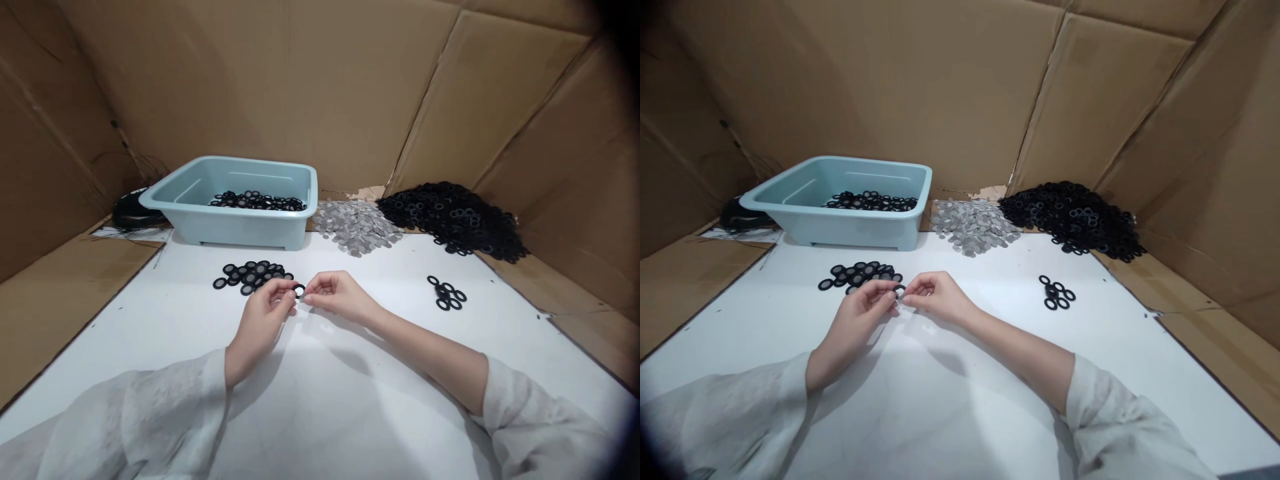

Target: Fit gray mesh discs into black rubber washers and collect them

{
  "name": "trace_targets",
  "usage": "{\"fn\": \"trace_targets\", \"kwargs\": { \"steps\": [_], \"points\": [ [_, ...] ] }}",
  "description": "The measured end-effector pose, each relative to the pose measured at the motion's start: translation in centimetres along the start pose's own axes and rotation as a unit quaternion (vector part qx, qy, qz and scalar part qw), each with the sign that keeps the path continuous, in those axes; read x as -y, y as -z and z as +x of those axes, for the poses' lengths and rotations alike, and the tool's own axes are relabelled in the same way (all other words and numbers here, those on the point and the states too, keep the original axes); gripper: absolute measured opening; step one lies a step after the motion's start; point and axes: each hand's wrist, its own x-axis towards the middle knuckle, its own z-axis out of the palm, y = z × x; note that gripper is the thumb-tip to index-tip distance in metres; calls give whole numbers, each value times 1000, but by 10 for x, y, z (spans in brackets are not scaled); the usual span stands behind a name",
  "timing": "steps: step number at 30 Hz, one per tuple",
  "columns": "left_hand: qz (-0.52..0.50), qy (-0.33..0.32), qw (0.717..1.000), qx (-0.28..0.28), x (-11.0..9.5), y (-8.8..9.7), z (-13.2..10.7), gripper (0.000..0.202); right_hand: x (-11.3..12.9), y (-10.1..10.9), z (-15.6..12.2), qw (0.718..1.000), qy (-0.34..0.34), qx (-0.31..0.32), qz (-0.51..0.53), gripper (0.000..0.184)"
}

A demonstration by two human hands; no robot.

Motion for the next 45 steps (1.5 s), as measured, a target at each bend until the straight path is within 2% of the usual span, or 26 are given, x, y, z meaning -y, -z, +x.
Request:
{"fn": "trace_targets", "kwargs": {
  "steps": [3,6,9,13,23,30,33,37,41,45],
  "points": [
    [-9,6,1000,0,-3,-1,-2,21,-4,-3,1,999,31,-16,16,27],
    [-16,8,1000,15,-3,-1,-2,20,-6,-3,2,1000,17,-17,19,34],
    [-21,7,999,36,0,-1,-3,19,-5,-1,1,1000,0,0,-7,31],
    [-17,11,999,50,3,-1,-3,17,-3,3,0,999,16,22,-36,27],
    [-38,34,994,98,5,-3,0,15,-2,3,-2,994,-48,87,50,35],
    [-104,68,987,107,3,-6,-3,13,-1,6,-2,992,-67,99,32,33],
    [-96,64,986,123,1,-6,-3,11,-1,7,-3,992,-69,107,25,33],
    [-55,22,987,152,-1,-4,-4,13,0,7,-5,990,-60,124,22,32],
    [-11,4,991,131,-3,0,-4,16,0,6,-5,990,-47,131,22,33],
    [-43,13,992,119,-6,3,-3,17,0,7,-5,992,-25,120,29,33]
  ]
}}
